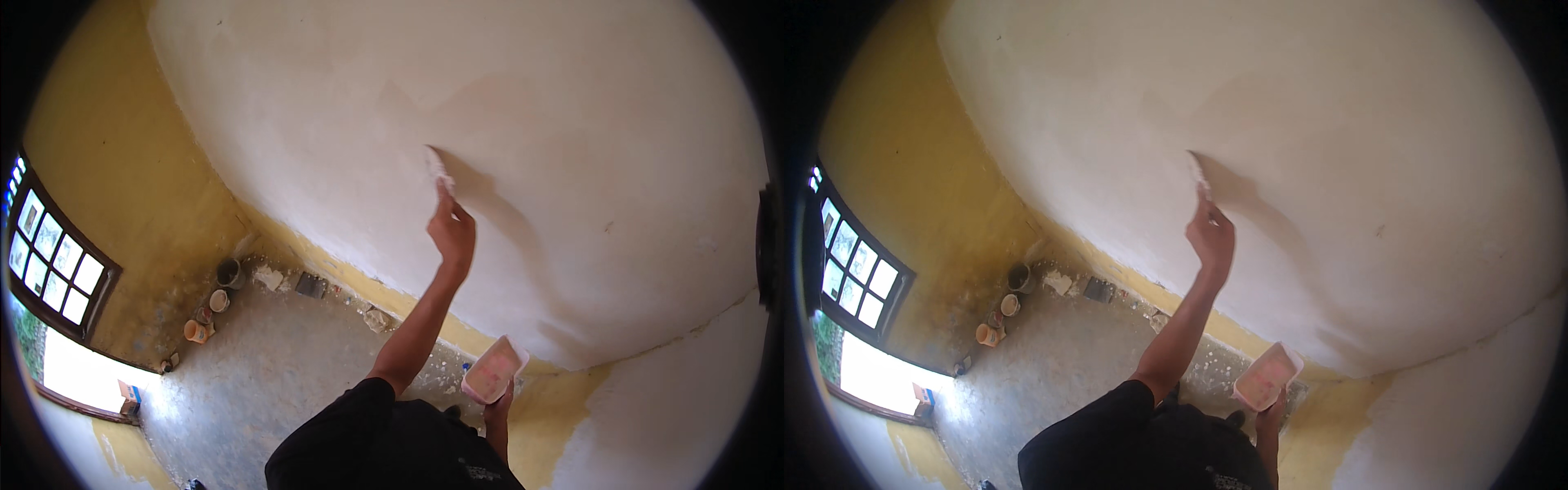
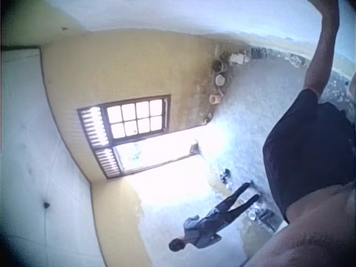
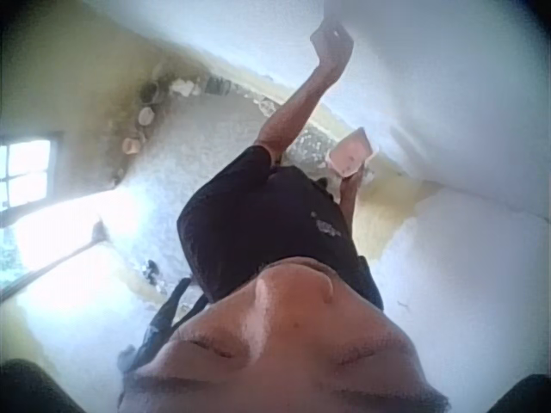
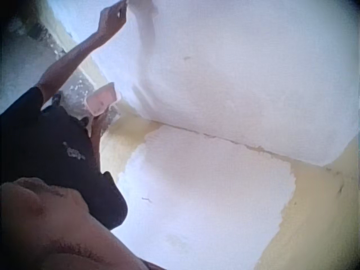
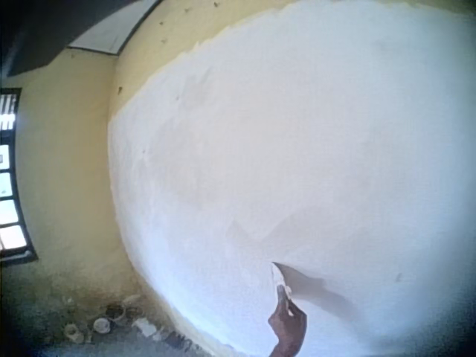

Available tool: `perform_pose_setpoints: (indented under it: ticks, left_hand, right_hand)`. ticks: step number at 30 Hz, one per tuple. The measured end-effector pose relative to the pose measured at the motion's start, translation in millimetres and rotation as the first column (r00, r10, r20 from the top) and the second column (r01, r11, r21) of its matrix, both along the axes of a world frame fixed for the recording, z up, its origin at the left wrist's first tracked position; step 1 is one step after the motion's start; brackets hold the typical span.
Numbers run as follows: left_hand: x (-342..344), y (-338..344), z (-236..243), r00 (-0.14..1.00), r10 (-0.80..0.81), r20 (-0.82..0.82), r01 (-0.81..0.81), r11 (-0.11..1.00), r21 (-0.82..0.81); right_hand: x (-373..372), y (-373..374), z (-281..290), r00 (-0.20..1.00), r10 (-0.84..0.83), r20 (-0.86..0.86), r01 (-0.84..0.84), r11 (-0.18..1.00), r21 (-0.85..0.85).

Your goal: The person applies plaster to a wall using a putty knife and a plastic container holding the plaster mixture.

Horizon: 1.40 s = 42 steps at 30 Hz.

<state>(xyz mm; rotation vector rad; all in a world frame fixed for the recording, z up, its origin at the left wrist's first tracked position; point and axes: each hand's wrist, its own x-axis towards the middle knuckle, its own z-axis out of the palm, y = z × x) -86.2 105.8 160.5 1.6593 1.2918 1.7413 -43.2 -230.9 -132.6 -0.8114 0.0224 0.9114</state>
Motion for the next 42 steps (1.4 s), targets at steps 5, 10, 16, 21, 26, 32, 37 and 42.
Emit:
perform_pose_setpoints:
  ticks: [5,10,16,21,26,32,37,42]
  left_hand:
    - [-18.7,-31.3,-4.9,0.96,-0.273,-0.059,0.279,0.932,0.23]
    - [-43.6,21.0,8.5,0.998,0.047,0.034,-0.056,0.921,0.385]
    - [3.3,40.6,-91.4,0.956,0.03,-0.293,0.085,0.924,0.372]
    - [-28.5,-27.0,-138.5,0.928,-0.244,-0.281,0.315,0.917,0.243]
    - [-68.4,44.6,-105.1,0.979,0.173,0.107,-0.162,0.981,-0.106]
    - [-50.2,77.2,-5.8,0.97,0.091,0.225,-0.111,0.991,0.077]
    - [5.4,-20.4,40.8,0.999,-0.028,-0.033,0.033,0.985,0.171]
    - [-15.8,-58.2,-9.1,0.876,-0.429,-0.22,0.47,0.862,0.19]
  right_hand:
    - [5.3,-3.4,-0.6,0.562,0.274,0.78,0.06,0.928,-0.369]
    - [-1.1,-2.8,11.7,0.758,0.193,0.623,-0.015,0.96,-0.279]
    - [-10.3,4.1,13.8,0.923,0.062,0.379,-0.008,0.99,-0.144]
    - [-4.9,-7.1,25.7,0.95,0.054,0.307,-0.015,0.992,-0.129]
    - [6.8,-16.1,-2.0,0.464,0.291,0.837,0.176,0.895,-0.409]
    - [6.5,-3.1,13.7,0.999,0.027,0.032,-0.024,0.996,-0.085]
    - [3.2,0.8,22.5,0.982,0.094,0.167,-0.081,0.994,-0.078]
    - [13.0,-10.2,0.3,0.973,0.108,0.206,-0.101,0.994,-0.042]
